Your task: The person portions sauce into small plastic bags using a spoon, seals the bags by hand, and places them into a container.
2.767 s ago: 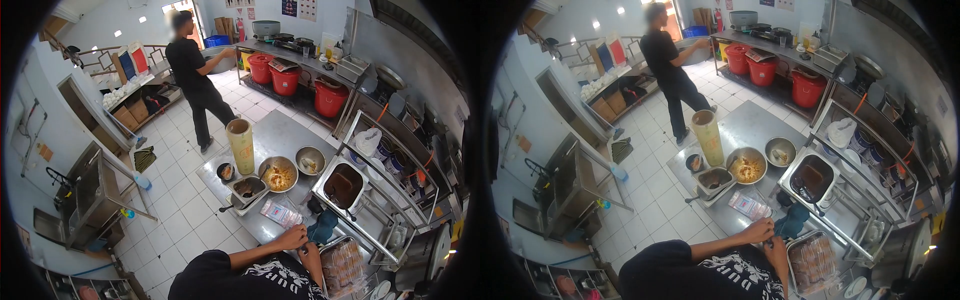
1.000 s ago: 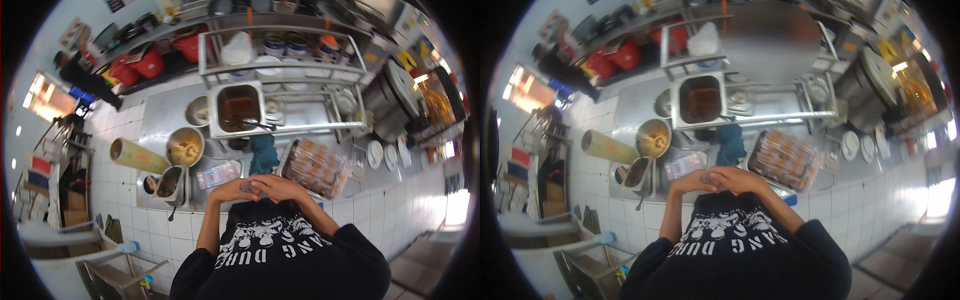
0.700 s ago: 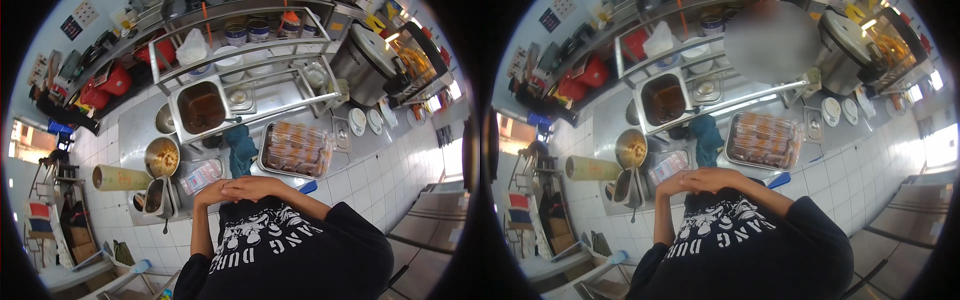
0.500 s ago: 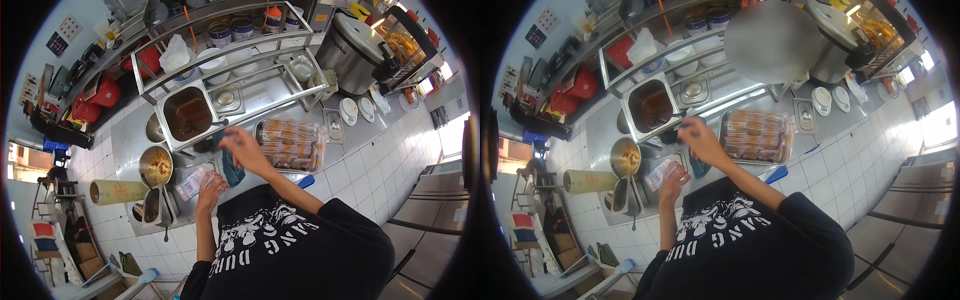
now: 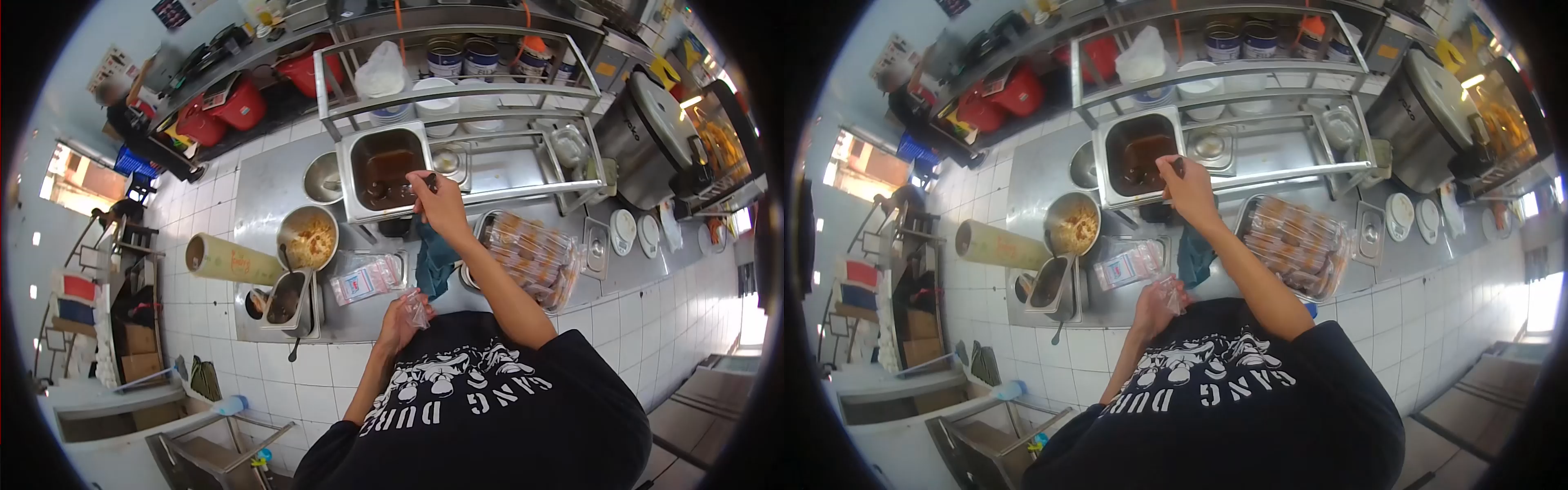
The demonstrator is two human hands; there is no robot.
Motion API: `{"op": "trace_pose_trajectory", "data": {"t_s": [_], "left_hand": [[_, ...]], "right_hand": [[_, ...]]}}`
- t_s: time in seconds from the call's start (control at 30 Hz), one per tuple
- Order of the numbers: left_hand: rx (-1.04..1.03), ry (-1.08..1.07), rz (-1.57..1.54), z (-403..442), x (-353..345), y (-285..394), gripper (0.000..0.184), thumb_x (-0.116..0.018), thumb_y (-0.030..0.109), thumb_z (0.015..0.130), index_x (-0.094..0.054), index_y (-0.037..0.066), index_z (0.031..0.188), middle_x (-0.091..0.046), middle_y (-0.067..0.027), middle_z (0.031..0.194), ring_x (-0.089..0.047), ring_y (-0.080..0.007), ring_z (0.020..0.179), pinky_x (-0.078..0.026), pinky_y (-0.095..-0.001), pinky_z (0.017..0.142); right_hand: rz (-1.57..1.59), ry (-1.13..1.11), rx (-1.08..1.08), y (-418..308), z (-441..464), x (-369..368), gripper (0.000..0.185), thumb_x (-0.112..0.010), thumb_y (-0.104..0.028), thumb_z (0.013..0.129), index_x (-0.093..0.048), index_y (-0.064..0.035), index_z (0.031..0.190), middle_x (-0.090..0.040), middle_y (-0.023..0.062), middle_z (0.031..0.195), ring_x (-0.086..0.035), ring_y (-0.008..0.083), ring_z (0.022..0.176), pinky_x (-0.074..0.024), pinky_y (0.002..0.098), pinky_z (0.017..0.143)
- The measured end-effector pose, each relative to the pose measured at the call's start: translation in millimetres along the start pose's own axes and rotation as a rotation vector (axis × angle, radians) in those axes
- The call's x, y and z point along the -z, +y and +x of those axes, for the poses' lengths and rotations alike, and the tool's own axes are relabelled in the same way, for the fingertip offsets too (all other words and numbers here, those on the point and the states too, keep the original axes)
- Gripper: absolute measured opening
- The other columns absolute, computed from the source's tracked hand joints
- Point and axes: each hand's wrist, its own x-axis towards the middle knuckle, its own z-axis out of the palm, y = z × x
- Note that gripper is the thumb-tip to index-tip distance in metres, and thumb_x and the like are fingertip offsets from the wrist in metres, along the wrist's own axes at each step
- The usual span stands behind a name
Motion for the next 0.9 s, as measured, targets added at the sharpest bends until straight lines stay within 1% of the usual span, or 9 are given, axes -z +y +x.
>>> {"op": "trace_pose_trajectory", "data": {"t_s": [0.03,0.07,0.13,0.17,0.27,0.4,0.47,0.67,0.9], "left_hand": [[-0.020,0.018,0.031,2,-6,7,0.042,-0.054,0.030,0.096,-0.047,0.005,0.129,-0.056,-0.0100,0.113,-0.059,-0.0243,0.103,-0.046,-0.0433,0.101],[-0.118,0.049,0.124,4,-9,15,0.042,-0.056,0.026,0.096,-0.046,0.005,0.131,-0.056,-0.0093,0.115,-0.059,-0.0237,0.105,-0.046,-0.0414,0.101],[-0.332,0.117,0.302,9,-17,35,0.042,-0.060,0.016,0.096,-0.045,0.004,0.134,-0.056,-0.0080,0.117,-0.058,-0.0224,0.110,-0.045,-0.0377,0.102],[-0.400,0.165,0.275,10,-21,43,0.044,-0.061,0.012,0.095,-0.044,0.004,0.135,-0.056,-0.0079,0.119,-0.057,-0.0221,0.112,-0.045,-0.0367,0.103],[-0.567,0.294,0.204,10,-27,72,0.054,-0.063,0.002,0.093,-0.040,0.004,0.142,-0.054,-0.0096,0.127,-0.055,-0.0211,0.119,-0.044,-0.0352,0.105],[-0.693,0.349,0.159,11,-50,111,0.057,-0.066,0.001,0.091,-0.041,0.003,0.142,-0.054,-0.0107,0.128,-0.055,-0.0199,0.119,-0.046,-0.0354,0.103],[-0.769,0.320,0.175,15,-50,125,0.057,-0.067,0.000,0.090,-0.042,0.001,0.141,-0.055,-0.0111,0.127,-0.055,-0.0192,0.117,-0.047,-0.0348,0.102],[-0.891,0.398,0.630,25,-62,147,0.062,-0.073,-0.004,0.083,-0.045,-0.002,0.139,-0.059,-0.0112,0.122,-0.058,-0.0168,0.110,-0.048,-0.0303,0.098],[-0.983,0.405,0.789,43,-84,156,0.061,-0.078,-0.003,0.078,-0.051,-0.001,0.132,-0.061,-0.0108,0.119,-0.059,-0.0164,0.107,-0.049,-0.0298,0.093]], "right_hand": [[-0.123,-0.032,0.010,-2,4,-1,0.030,-0.062,-0.024,0.096,-0.064,0.0028,0.107,-0.064,0.0075,0.073,-0.061,0.0140,0.055,-0.0456,0.0280,0.050],[-0.224,-0.007,0.115,-1,8,1,0.031,-0.060,-0.026,0.097,-0.066,0.0035,0.104,-0.067,0.0107,0.076,-0.063,0.0168,0.058,-0.0484,0.0307,0.056],[-0.376,-0.018,0.362,-9,9,23,0.030,-0.059,-0.025,0.096,-0.066,0.0031,0.108,-0.069,0.0113,0.081,-0.063,0.0173,0.058,-0.0491,0.0310,0.058],[-0.488,-0.003,0.478,-3,10,28,0.031,-0.059,-0.025,0.097,-0.065,0.0033,0.109,-0.069,0.0115,0.081,-0.063,0.0174,0.058,-0.0495,0.0312,0.059],[-0.354,-0.091,0.222,7,-1,32,0.030,-0.058,-0.025,0.097,-0.066,0.0022,0.109,-0.070,0.0110,0.083,-0.062,0.0155,0.056,-0.0488,0.0294,0.054],[-0.099,-0.115,-0.105,5,-11,19,0.033,-0.054,-0.029,0.101,-0.066,0.0000,0.112,-0.071,0.0100,0.089,-0.058,0.0086,0.053,-0.0455,0.0219,0.045],[0.036,-0.069,-0.128,13,-11,19,0.033,-0.054,-0.028,0.102,-0.065,0.0009,0.113,-0.071,0.0104,0.090,-0.058,0.0088,0.053,-0.0462,0.0218,0.046],[0.385,0.023,-0.247,18,-26,27,0.035,-0.054,-0.029,0.101,-0.061,0.0016,0.117,-0.069,0.0144,0.100,-0.062,0.0106,0.060,-0.0505,0.0218,0.054],[0.592,0.043,-0.299,12,-44,38,0.034,-0.055,-0.028,0.101,-0.058,0.0001,0.120,-0.068,0.0129,0.104,-0.061,0.0080,0.067,-0.0522,0.0193,0.059]]}}
